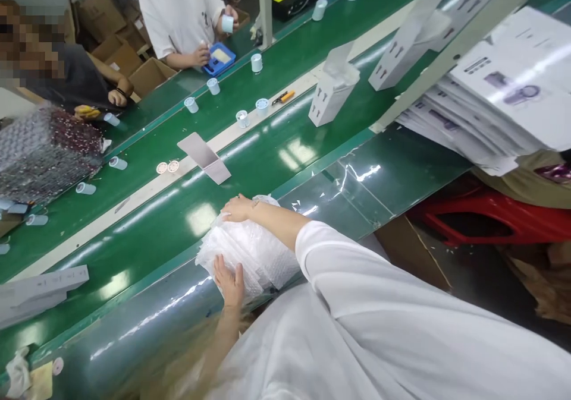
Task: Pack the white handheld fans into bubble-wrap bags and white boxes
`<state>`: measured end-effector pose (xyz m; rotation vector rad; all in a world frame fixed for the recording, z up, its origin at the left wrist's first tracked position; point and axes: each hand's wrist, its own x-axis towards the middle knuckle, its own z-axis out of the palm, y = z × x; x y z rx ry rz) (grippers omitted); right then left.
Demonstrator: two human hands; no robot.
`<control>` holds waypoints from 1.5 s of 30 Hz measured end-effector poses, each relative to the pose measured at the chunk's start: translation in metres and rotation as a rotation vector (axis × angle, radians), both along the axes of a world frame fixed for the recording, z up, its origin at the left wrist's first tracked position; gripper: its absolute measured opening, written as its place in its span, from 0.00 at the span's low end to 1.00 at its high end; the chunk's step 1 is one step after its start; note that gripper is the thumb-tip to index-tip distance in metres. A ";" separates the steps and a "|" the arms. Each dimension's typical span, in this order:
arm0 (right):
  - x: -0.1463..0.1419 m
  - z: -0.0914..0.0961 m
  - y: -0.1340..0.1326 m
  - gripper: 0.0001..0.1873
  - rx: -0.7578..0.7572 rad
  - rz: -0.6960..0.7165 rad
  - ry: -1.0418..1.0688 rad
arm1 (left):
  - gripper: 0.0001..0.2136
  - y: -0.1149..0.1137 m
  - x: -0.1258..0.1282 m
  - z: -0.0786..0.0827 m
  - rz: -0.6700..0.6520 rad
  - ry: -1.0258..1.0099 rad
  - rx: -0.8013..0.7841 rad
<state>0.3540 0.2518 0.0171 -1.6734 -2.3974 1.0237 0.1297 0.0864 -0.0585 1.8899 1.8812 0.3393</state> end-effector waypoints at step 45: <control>0.063 0.096 -0.145 0.21 -0.398 -0.809 1.217 | 0.20 0.037 0.096 0.171 0.174 -1.310 -0.452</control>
